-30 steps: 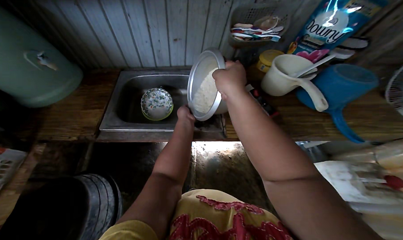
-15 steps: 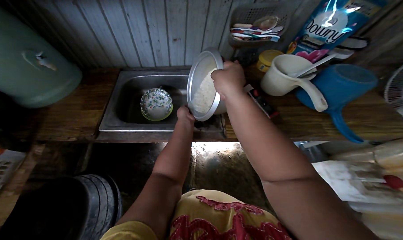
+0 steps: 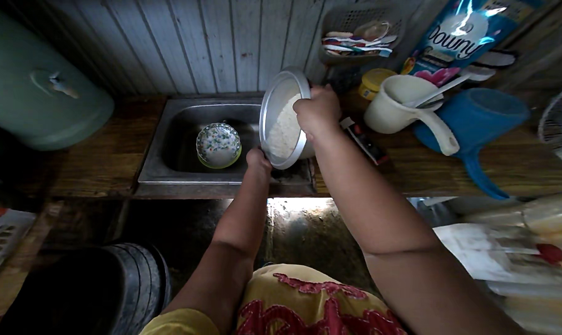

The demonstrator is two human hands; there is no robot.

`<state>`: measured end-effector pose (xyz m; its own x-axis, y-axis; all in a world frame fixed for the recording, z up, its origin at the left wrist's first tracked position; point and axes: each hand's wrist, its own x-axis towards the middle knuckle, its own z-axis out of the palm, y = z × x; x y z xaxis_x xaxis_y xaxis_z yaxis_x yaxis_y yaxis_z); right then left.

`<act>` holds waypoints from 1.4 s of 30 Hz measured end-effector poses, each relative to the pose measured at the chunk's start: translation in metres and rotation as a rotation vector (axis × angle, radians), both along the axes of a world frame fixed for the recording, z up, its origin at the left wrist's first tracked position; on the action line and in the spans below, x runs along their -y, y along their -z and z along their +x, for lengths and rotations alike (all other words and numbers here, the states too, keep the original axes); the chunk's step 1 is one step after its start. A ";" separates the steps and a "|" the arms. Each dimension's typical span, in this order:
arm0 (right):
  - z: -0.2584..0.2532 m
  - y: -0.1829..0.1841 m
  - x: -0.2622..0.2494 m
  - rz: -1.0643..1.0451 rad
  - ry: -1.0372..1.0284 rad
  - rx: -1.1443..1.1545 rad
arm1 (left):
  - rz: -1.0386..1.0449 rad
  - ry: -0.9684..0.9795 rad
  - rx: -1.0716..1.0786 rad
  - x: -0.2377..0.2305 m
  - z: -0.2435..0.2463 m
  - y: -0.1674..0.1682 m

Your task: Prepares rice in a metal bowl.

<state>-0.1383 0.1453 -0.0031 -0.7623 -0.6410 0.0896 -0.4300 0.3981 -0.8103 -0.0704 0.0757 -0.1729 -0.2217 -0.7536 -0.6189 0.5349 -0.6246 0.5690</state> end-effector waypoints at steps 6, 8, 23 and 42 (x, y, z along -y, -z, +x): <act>0.001 0.000 0.001 0.009 -0.020 -0.028 | 0.035 0.028 0.046 0.003 0.000 0.001; 0.002 0.001 0.002 0.005 -0.013 -0.024 | 0.037 0.024 0.047 0.002 0.000 0.001; 0.002 0.000 0.003 0.021 -0.021 -0.026 | 0.038 0.019 0.024 0.002 -0.001 0.001; 0.007 -0.002 0.004 0.032 -0.017 -0.024 | 0.023 0.016 0.062 0.002 -0.001 0.001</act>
